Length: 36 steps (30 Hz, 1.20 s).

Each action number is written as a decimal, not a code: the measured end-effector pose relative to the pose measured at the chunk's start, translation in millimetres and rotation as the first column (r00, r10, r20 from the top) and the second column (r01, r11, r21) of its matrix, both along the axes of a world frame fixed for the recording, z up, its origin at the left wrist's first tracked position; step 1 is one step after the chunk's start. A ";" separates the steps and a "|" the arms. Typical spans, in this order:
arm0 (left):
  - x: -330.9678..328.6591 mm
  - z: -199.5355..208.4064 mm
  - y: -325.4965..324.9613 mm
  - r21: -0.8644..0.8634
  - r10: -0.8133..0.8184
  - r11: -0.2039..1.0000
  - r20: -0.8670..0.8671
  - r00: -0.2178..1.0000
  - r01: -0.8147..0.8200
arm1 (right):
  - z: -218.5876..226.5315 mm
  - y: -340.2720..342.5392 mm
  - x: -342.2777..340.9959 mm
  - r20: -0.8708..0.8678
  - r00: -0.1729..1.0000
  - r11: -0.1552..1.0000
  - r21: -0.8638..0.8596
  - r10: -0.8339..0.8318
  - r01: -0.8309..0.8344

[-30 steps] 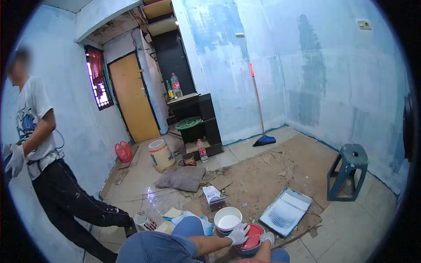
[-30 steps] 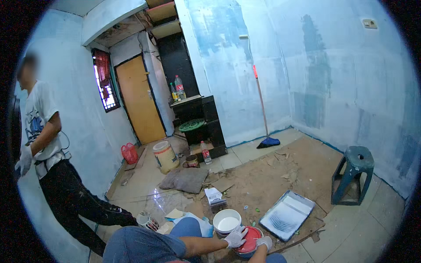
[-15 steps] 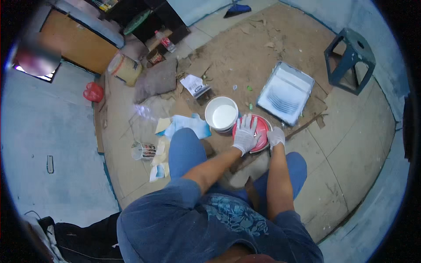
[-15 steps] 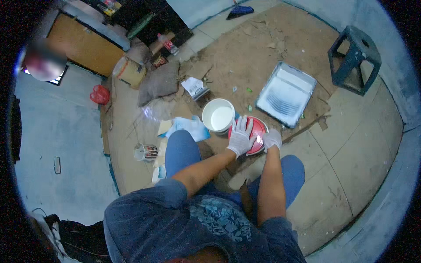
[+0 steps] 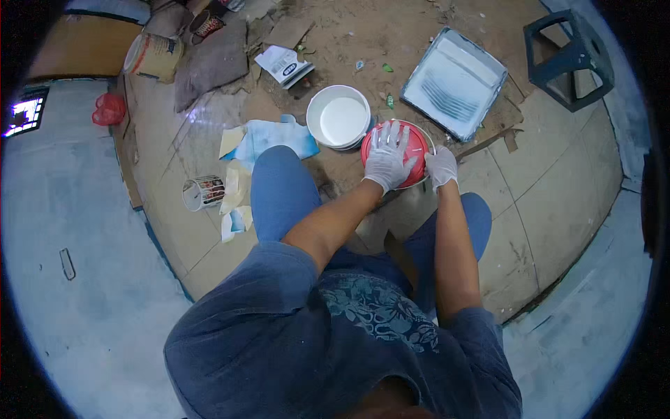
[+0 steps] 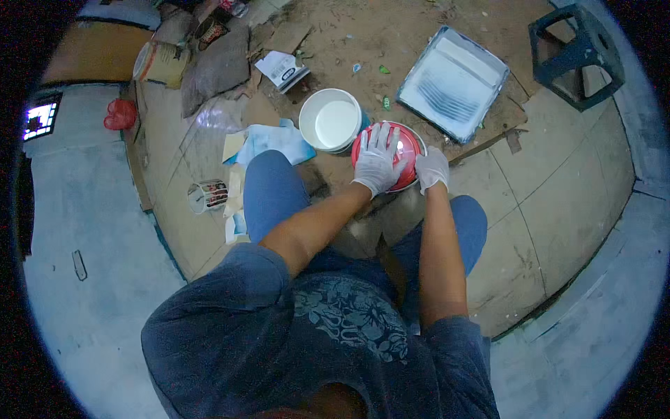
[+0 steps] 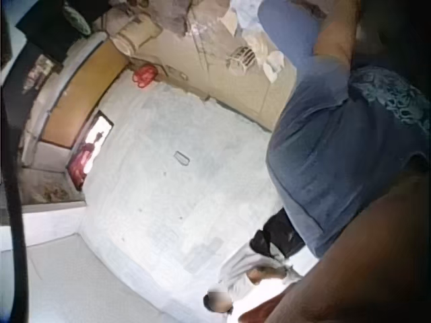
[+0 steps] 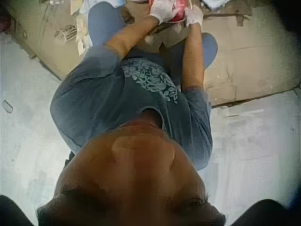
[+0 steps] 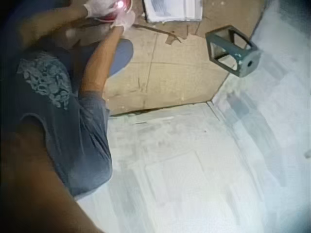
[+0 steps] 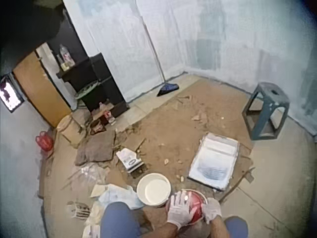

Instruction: Prepare and mix white paint in a bucket and paint tray.

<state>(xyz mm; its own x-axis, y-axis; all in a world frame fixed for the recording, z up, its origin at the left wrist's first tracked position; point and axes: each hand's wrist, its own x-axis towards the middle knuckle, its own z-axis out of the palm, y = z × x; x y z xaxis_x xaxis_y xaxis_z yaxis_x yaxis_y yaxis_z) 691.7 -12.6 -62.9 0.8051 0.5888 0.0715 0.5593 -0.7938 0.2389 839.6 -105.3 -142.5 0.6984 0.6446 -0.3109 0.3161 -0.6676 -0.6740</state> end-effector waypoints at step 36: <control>-651.3 -28.5 140.3 0.030 0.856 0.263 0.454 0.247 -0.964 | 133.9 42.3 -202.0 -0.544 0.827 0.911 0.257 -0.138 0.321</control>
<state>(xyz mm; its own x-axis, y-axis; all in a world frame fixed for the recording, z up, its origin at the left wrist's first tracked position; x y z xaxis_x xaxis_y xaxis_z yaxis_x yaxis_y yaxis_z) 40.4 127.6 -91.4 -0.3757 0.8122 0.4463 0.8813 0.1642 0.4431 637.6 -62.9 -8.6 0.6418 0.6113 -0.4630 -0.2636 -0.3911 -0.8818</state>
